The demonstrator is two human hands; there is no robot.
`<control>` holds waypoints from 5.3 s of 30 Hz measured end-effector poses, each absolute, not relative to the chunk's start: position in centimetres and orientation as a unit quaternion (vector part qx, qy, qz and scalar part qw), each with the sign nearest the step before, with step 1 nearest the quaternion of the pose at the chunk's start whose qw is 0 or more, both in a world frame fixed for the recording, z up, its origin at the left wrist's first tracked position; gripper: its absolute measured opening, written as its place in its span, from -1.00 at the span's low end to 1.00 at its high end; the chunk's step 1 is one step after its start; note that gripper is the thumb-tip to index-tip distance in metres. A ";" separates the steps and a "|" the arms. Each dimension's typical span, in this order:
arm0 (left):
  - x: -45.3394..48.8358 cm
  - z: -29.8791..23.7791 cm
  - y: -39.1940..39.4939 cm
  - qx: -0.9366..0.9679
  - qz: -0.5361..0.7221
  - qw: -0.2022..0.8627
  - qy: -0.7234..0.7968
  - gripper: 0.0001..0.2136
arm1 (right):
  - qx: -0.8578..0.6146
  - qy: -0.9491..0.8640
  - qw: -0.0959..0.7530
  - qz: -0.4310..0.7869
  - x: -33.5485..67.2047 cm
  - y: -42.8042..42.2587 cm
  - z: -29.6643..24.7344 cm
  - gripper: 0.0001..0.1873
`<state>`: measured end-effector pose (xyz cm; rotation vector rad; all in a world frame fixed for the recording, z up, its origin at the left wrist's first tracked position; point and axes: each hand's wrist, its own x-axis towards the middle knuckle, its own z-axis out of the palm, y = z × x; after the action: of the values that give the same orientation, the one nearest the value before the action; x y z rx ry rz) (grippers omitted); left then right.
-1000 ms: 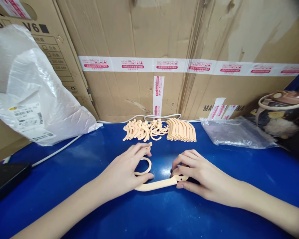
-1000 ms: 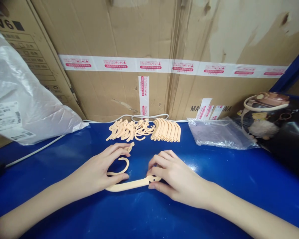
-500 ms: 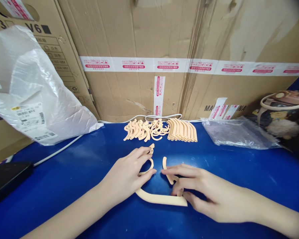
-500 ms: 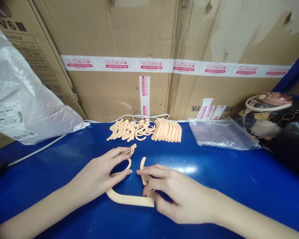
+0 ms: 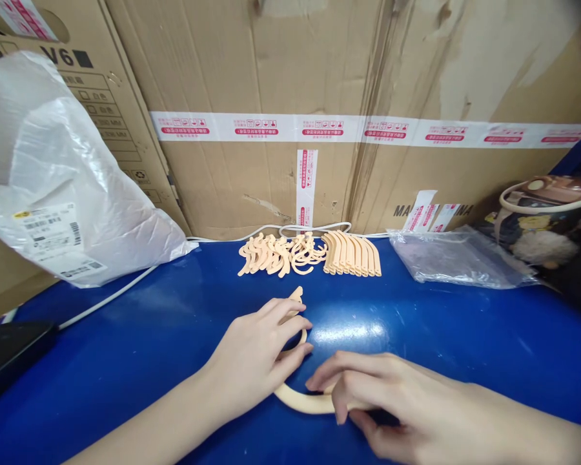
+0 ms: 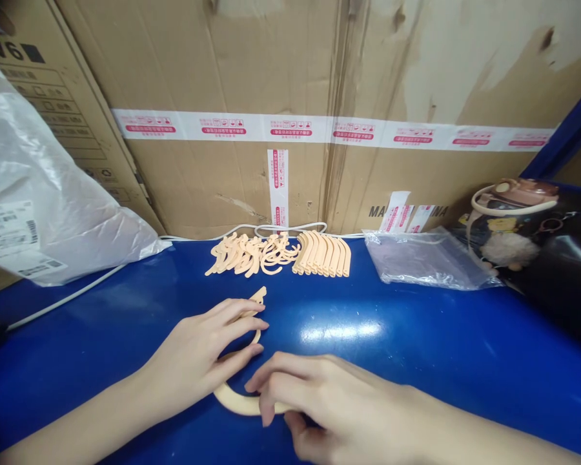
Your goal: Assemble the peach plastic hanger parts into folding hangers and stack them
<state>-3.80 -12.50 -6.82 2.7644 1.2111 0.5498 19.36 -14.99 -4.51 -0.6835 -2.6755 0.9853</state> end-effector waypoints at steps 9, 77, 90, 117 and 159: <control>-4.2 -6.4 -12.3 0.927 0.156 0.056 0.337 -0.64 | -0.234 -0.948 0.167 0.133 20.6 -11.7 -5.6 -0.75; -5.9 -3.1 -11.3 0.893 0.150 0.058 0.421 -0.50 | -0.427 -0.813 0.237 0.318 21.2 -10.8 -5.8 -0.64; -13.2 -3.2 -7.1 0.863 0.017 0.093 0.496 -0.33 | -0.341 -0.924 0.142 0.099 21.5 -10.8 -6.1 -0.70; -15.9 -2.8 -5.4 0.840 0.008 0.133 0.525 -0.43 | -0.356 -0.927 0.082 0.078 21.6 -11.0 -6.5 -0.45; -2.7 -6.2 -13.8 0.933 0.087 0.170 0.304 -0.54 | -0.643 -0.762 0.078 -0.004 26.6 -1.2 -3.0 -0.62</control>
<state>-2.73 -13.83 -6.17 2.6519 0.8626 0.2475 26.59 -1.20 -3.03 -1.9243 -2.2823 -0.0129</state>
